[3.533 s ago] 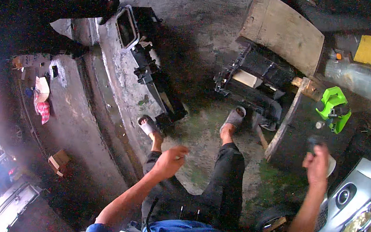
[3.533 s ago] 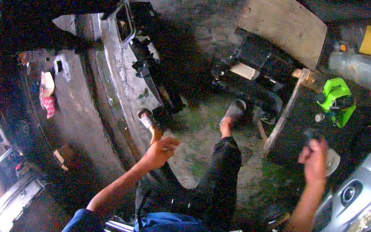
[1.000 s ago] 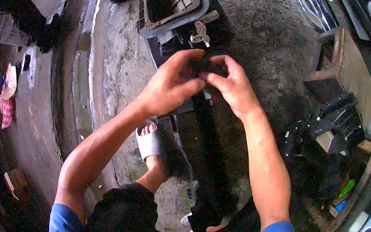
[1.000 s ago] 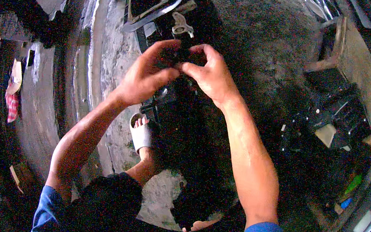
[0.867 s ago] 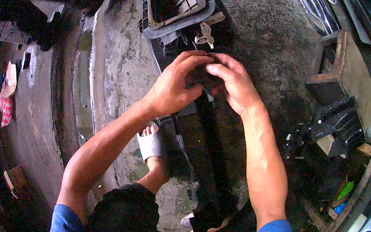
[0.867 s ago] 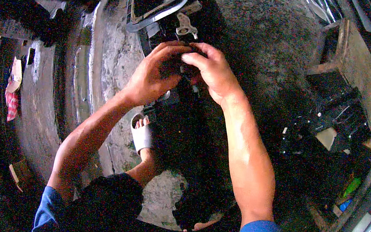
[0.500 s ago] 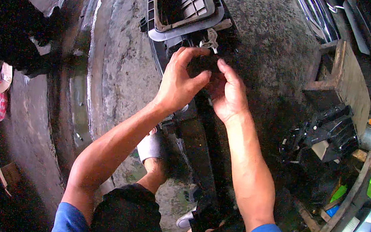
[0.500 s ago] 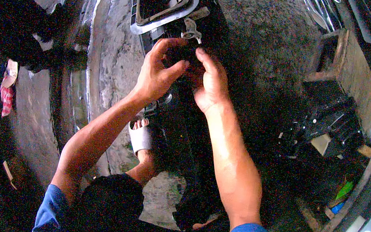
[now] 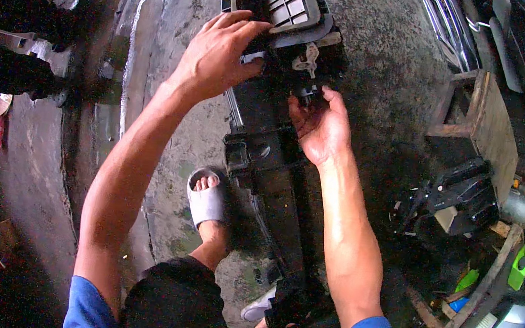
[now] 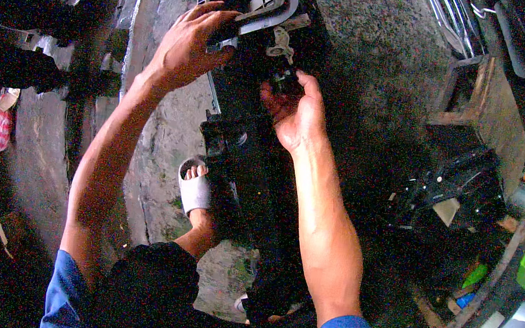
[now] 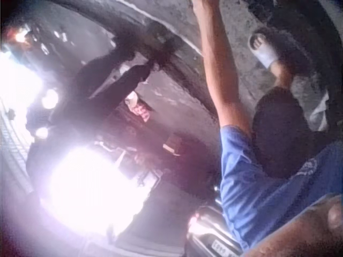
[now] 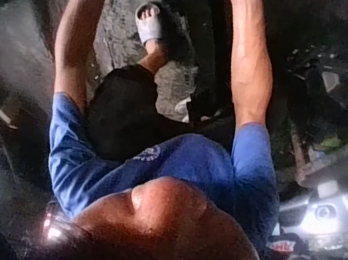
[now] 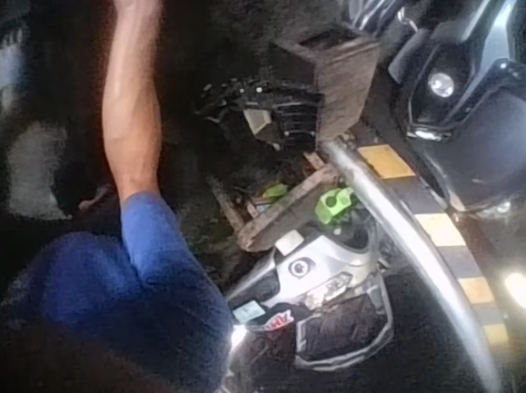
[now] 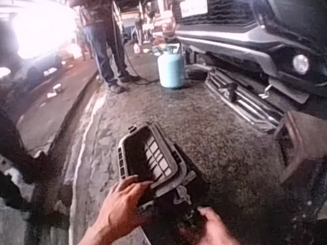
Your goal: Repairing or assembling a plastic air intake or filter housing for a vehicle.
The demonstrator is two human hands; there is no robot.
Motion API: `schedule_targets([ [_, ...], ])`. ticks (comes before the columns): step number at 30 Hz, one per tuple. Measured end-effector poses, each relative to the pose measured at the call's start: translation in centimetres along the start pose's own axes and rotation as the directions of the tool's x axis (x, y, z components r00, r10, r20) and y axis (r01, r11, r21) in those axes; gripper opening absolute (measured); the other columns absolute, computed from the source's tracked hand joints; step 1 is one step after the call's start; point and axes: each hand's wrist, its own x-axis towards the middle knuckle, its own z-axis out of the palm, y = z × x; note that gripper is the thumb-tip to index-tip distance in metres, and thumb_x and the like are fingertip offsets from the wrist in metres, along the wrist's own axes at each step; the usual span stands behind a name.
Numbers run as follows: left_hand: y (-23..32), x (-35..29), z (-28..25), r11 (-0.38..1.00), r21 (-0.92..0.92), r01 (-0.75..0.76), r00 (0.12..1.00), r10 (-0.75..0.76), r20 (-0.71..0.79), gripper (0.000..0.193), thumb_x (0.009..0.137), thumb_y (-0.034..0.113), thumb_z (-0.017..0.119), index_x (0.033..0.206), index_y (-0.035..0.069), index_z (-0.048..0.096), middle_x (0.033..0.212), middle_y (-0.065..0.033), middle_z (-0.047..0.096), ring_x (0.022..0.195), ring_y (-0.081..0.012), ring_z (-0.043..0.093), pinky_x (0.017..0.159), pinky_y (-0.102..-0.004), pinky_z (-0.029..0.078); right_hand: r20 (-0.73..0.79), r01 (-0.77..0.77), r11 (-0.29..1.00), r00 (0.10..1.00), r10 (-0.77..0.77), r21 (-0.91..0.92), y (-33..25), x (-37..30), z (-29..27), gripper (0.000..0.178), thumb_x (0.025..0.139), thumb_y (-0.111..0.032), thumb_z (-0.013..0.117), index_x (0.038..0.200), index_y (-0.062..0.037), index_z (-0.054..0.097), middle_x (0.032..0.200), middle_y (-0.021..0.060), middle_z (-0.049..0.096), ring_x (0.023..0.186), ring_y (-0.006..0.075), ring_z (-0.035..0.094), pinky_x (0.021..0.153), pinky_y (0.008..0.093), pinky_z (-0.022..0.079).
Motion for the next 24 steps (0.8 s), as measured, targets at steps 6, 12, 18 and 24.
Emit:
schedule_targets([
  [6,0.9,-1.5,0.7,0.995,-0.062,0.079,0.996,-0.081,-0.043,0.05,0.074,0.013,0.069,0.122,0.009,0.058,0.128,-0.0164,0.054,0.123,-0.0347,0.048,0.104,-0.0435,0.038,-0.012,0.072,0.995,0.997,-0.073,-0.064,0.6,-0.5,-0.2,0.025,0.09,-0.025,0.057,0.106,-0.0056,0.06,0.103,0.008,0.064,0.093,0.0231,0.062,0.078,0.0403,0.055],
  [12,0.9,-1.6,-0.2,0.994,-0.058,0.089,0.995,-0.091,-0.032,0.058,0.068,0.004,0.068,0.125,0.008,0.055,0.127,-0.0153,0.055,0.126,-0.0337,0.045,0.105,-0.0438,0.036,0.06,0.208,0.943,0.978,-0.2,-0.261,1.3,-2.9,1.6,0.026,0.089,-0.023,0.058,0.11,-0.0085,0.059,0.102,0.0051,0.064,0.092,0.018,0.061,0.072,0.0373,0.054],
  [18,3.5,-2.4,0.2,0.977,-0.202,0.063,0.959,-0.115,-0.26,0.068,0.062,-0.001,0.067,0.127,0.01,0.051,0.133,-0.0172,0.048,0.129,-0.0393,0.039,0.107,-0.0488,0.034,0.179,0.326,0.849,0.945,-0.275,-0.417,1.3,-3.8,1.1,0.044,0.086,-0.026,0.059,0.125,-0.0065,0.05,0.115,0.0055,0.06,0.103,0.0179,0.057,0.083,0.0357,0.051],
  [24,9.5,-3.6,0.1,0.756,-0.612,0.231,0.927,-0.361,-0.097,0.038,0.082,0.013,0.064,0.117,0.002,0.056,0.104,-0.0147,0.059,0.097,-0.0274,0.059,0.084,-0.0368,0.048,0.124,0.385,0.823,0.922,-0.368,-0.418,2.1,-5.9,0.1,0.046,0.082,-0.019,0.07,0.122,-0.0082,0.049,0.108,0.0032,0.059,0.098,0.0167,0.057,0.086,0.0309,0.048],
])
